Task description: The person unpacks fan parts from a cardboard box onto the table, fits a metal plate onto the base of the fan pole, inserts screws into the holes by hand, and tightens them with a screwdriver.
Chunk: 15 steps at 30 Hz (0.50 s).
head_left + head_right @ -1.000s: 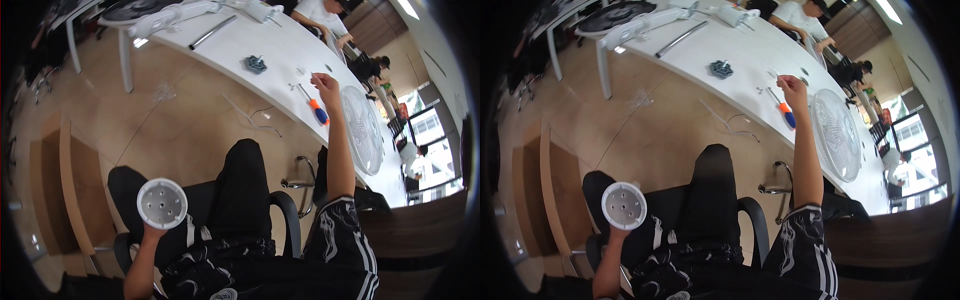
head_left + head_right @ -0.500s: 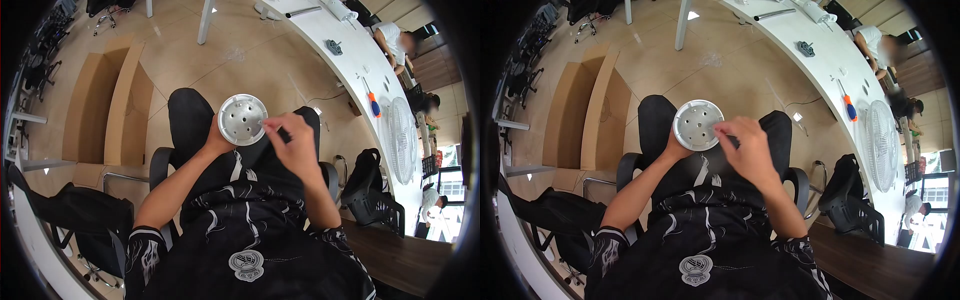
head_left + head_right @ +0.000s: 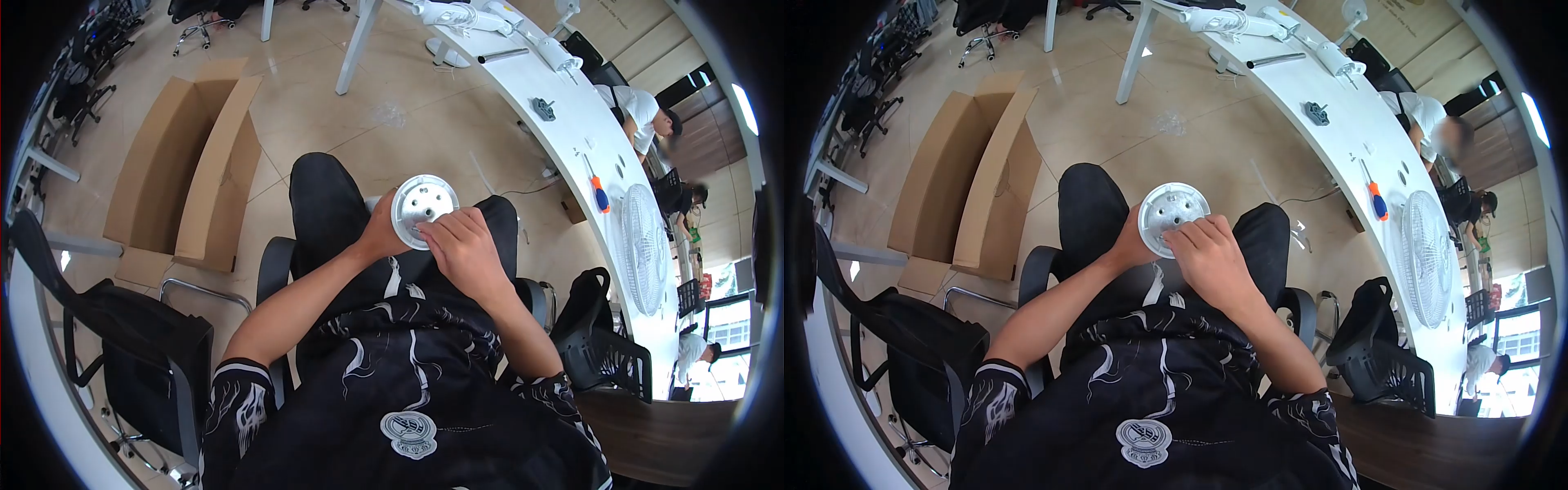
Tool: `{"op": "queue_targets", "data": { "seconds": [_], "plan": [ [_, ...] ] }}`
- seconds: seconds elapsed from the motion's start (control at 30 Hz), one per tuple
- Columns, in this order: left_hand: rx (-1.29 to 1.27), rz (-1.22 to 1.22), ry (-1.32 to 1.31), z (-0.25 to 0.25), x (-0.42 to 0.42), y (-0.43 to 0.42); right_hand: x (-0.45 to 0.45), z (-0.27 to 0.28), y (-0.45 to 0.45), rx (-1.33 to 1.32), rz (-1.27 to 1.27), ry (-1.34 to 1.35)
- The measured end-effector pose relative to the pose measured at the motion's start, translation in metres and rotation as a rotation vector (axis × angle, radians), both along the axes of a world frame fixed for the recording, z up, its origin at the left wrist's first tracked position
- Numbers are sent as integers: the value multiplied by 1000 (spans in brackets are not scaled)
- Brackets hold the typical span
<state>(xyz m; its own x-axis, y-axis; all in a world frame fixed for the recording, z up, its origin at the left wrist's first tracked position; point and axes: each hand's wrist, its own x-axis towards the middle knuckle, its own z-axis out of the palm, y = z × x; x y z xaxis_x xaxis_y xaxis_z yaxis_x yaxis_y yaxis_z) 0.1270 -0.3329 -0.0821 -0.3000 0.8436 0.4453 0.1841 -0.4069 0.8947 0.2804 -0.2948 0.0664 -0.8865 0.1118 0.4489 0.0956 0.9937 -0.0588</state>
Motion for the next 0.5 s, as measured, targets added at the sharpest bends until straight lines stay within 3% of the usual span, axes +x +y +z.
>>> {"op": "queue_targets", "data": {
  "seconds": [0.27,0.5],
  "plan": [
    [82,96,111,8,-3,-2,-8,-6,4,-10,31,-35],
    [91,86,112,6,-4,0,-14,-17,-1,-137,-29,119]
  ]
}}
